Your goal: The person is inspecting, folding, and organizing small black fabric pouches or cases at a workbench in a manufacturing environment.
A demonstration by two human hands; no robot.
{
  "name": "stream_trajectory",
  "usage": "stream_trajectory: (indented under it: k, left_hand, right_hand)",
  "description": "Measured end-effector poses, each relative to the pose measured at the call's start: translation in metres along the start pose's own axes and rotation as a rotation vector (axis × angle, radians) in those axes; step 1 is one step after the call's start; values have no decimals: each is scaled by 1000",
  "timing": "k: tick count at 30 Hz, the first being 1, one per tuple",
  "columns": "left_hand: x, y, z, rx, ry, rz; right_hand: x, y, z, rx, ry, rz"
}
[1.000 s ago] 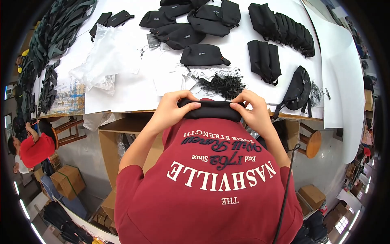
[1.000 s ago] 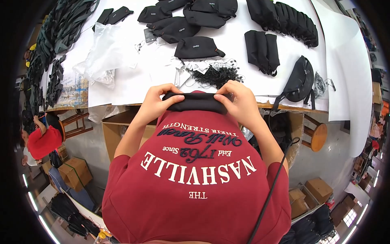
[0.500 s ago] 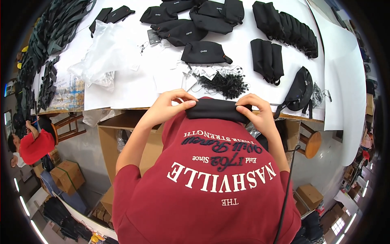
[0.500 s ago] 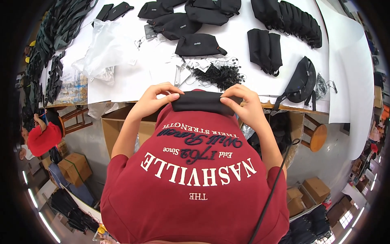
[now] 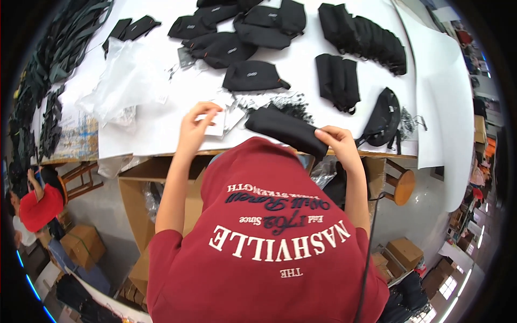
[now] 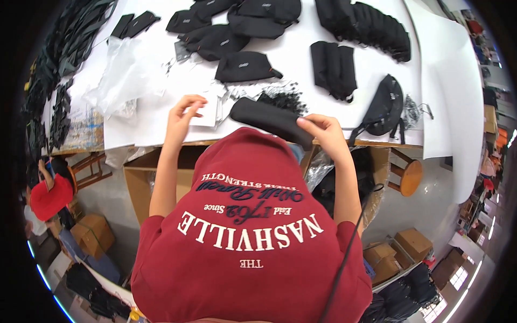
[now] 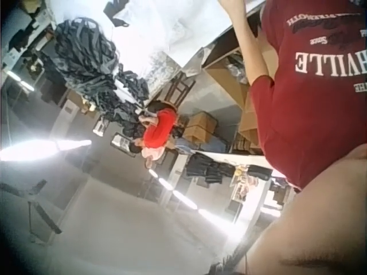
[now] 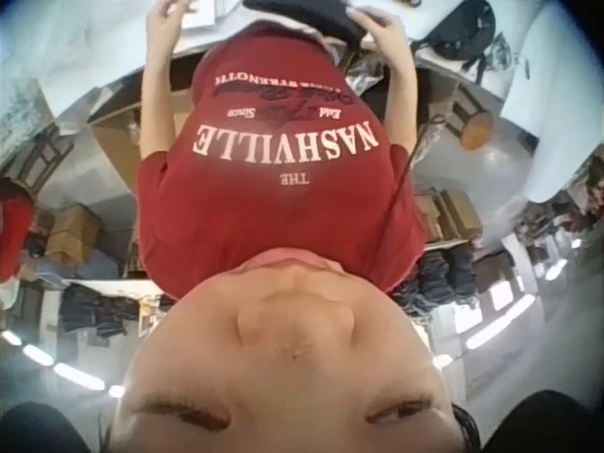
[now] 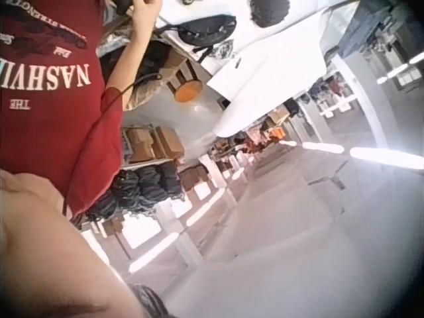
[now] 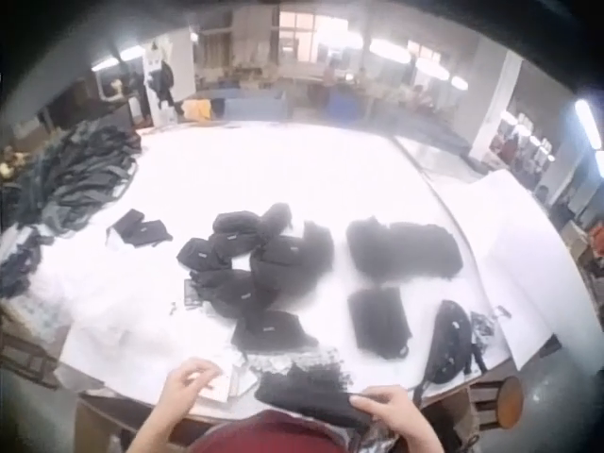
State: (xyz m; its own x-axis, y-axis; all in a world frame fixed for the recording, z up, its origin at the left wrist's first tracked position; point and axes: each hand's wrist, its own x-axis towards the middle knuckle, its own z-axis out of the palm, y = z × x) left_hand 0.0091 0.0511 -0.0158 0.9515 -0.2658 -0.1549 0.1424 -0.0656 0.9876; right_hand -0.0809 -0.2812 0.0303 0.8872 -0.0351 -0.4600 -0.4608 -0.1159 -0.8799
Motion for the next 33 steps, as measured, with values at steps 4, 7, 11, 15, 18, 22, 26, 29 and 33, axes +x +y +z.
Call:
stream_trajectory:
  k: [4, 7, 11, 15, 18, 22, 26, 29, 33]
  left_hand:
    - [13, -60, -39, 572, 251, -84]
    - [6, -96, -38, 843, 239, -47]
    - [-2, -123, -24, 875, 272, -72]
    - [2, -129, -13, 885, 350, -101]
    - [3, -130, -10, 830, 410, -101]
    - [2, -131, -8, 875, 509, 67]
    - [0, -120, -5, 968, 536, 123]
    - [0, -116, -6, 994, 552, 101]
    - [-1, -115, -9, 944, 550, 45]
  right_hand:
    - [31, 21, -69, 53, 445, -169]
    - [56, 40, -120, 264, 792, -372]
    - [89, 52, -154, 71, 1128, -525]
    - [123, 122, -171, -501, 1103, -240]
    - [130, 139, -165, -636, 1013, -60]
    - [132, 130, -172, -526, 1004, -60]
    - [126, 121, -174, -515, 1069, -35]
    - [123, 122, -176, -424, 1045, -58]
    - [129, 135, -178, -243, 1056, -174]
